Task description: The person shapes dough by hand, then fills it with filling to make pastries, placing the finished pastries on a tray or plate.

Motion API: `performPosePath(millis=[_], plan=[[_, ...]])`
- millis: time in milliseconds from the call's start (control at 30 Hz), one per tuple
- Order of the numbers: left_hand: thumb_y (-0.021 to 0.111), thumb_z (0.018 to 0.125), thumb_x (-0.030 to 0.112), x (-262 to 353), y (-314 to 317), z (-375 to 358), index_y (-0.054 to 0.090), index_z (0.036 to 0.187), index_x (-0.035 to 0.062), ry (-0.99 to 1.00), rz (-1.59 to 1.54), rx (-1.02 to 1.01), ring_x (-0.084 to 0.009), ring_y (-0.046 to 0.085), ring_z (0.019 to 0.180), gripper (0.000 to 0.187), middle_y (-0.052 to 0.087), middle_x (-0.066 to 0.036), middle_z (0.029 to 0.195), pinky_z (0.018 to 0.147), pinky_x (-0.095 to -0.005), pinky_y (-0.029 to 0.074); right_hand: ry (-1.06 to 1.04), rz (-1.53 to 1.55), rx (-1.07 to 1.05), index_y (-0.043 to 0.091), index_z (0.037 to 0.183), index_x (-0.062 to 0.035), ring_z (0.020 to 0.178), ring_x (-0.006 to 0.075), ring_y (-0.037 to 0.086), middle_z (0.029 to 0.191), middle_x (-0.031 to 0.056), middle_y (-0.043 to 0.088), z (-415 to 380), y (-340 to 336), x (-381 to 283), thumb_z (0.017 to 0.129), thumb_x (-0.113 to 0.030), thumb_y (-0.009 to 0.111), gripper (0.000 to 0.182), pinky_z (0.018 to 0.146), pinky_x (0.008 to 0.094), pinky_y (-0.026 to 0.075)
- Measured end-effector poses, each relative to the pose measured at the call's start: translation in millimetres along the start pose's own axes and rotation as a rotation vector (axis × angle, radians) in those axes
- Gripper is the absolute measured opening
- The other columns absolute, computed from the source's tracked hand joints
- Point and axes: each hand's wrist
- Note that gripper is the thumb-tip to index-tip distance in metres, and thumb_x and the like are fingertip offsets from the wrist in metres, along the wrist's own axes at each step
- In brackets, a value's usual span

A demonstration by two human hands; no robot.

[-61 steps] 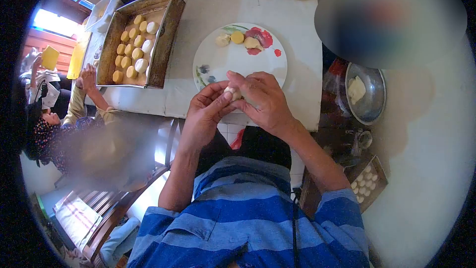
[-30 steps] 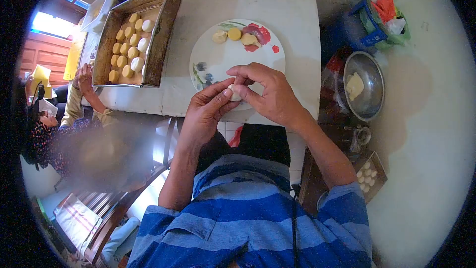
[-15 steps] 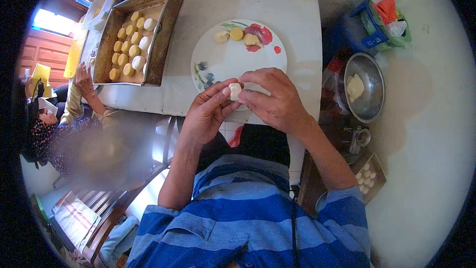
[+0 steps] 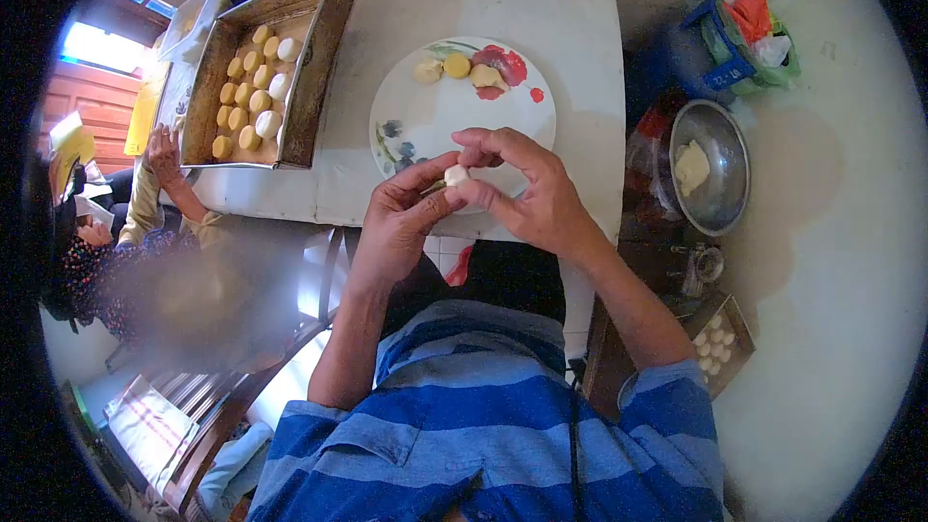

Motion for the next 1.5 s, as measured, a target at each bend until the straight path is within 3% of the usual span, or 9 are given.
performPosePath(millis=[233,467,633,733,933,1133,1233,1367,1500], plan=[[0.072,0.101,0.012,2,-1,3,0.063,0.140,-0.0016,0.006,-0.007,-0.005,-0.0171,0.069,0.112,0.042,0.074,-0.012,0.122,0.099,-0.0312,0.058,-0.229,-0.328,-0.097,0.064,0.140,-0.0075,0.113,0.0293,0.067,0.123,0.0110,0.071,-2,-3,10,0.082,-0.007,0.083,0.060,0.101,0.0391,0.053],[0.067,0.105,0.014,-3,-5,0,0.063,0.140,-0.0016,-0.056,-0.150,-0.001,-0.0183,0.070,0.113,0.039,0.071,-0.013,0.128,0.098,-0.0306,0.060,-0.055,-0.182,-0.046,0.067,0.133,-0.0076,0.110,0.0291,0.068,0.123,0.0116,0.070,-6,0,5,0.082,-0.008,0.084,0.054,0.099,0.0398,0.055],[0.067,0.105,0.014,-2,-3,-2,0.063,0.140,-0.0024,-0.066,-0.176,0.019,-0.0187,0.070,0.113,0.039,0.070,-0.015,0.129,0.098,-0.0304,0.060,-0.534,-0.647,-0.020,0.075,0.115,-0.0096,0.108,0.0291,0.069,0.124,0.0091,0.069,-10,-8,16,0.080,-0.009,0.084,0.036,0.094,0.0422,0.057],[0.062,0.106,0.012,-4,-3,-1,0.063,0.139,-0.0027,-0.055,-0.060,0.049,-0.0194,0.072,0.111,0.036,0.071,-0.015,0.129,0.098,-0.0321,0.061,-0.574,-0.742,-0.047,0.075,0.116,-0.0101,0.109,0.0285,0.068,0.123,0.0086,0.069,-14,-9,16,0.079,-0.008,0.084,0.038,0.092,0.0430,0.057],[0.067,0.103,0.008,0,1,-4,0.064,0.137,-0.0023,-0.055,-0.029,0.009,-0.0193,0.071,0.110,0.036,0.072,-0.014,0.125,0.099,-0.0322,0.059,-0.319,-0.348,0.040,0.069,0.133,-0.0097,0.109,0.0303,0.067,0.121,0.0099,0.071,-11,1,8,0.080,-0.008,0.084,0.054,0.097,0.0413,0.054],[0.072,0.101,0.014,1,6,-4,0.056,0.145,-0.0046,0.082,0.116,0.036,-0.0212,0.071,0.113,0.050,0.069,-0.016,0.129,0.101,-0.0334,0.059,-0.251,-0.305,-0.050,0.063,0.142,-0.0088,0.111,0.0293,0.067,0.123,0.0091,0.073,-11,2,22,0.083,-0.012,0.085,0.063,0.102,0.0414,0.051],[0.066,0.105,0.012,8,0,-3,0.054,0.145,-0.0066,-0.138,-0.409,-0.130,-0.0247,0.072,0.113,0.046,0.068,-0.018,0.128,0.100,-0.0340,0.060,-0.022,-0.048,0.017,0.065,0.138,-0.0054,0.117,0.0284,0.065,0.125,0.0119,0.071,-14,5,15,0.087,-0.017,0.084,0.056,0.106,0.0408,0.049],[0.060,0.108,0.012,3,-4,-1,0.057,0.141,-0.0081,-0.146,-0.312,-0.095,-0.0255,0.072,0.113,0.039,0.068,-0.019,0.126,0.099,-0.0348,0.061,-0.082,-0.093,0.010,0.068,0.136,-0.0069,0.117,0.0289,0.065,0.126,0.0121,0.070,-12,2,12,0.086,-0.018,0.085,0.054,0.106,0.0408,0.049],[0.062,0.107,0.011,-2,0,-2,0.059,0.137,-0.0075,-0.112,-0.240,-0.012,-0.0235,0.073,0.109,0.036,0.070,-0.018,0.122,0.096,-0.0323,0.062,-0.357,-0.512,-0.030,0.074,0.129,-0.0149,0.117,0.0300,0.063,0.133,0.0088,0.068,-8,-11,18,0.081,-0.022,0.087,0.051,0.102,0.0423,0.051]])
Point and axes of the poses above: each hand's wrist, its own z-axis towards the middle knuckle, its own y-axis out of the palm, x = y × z
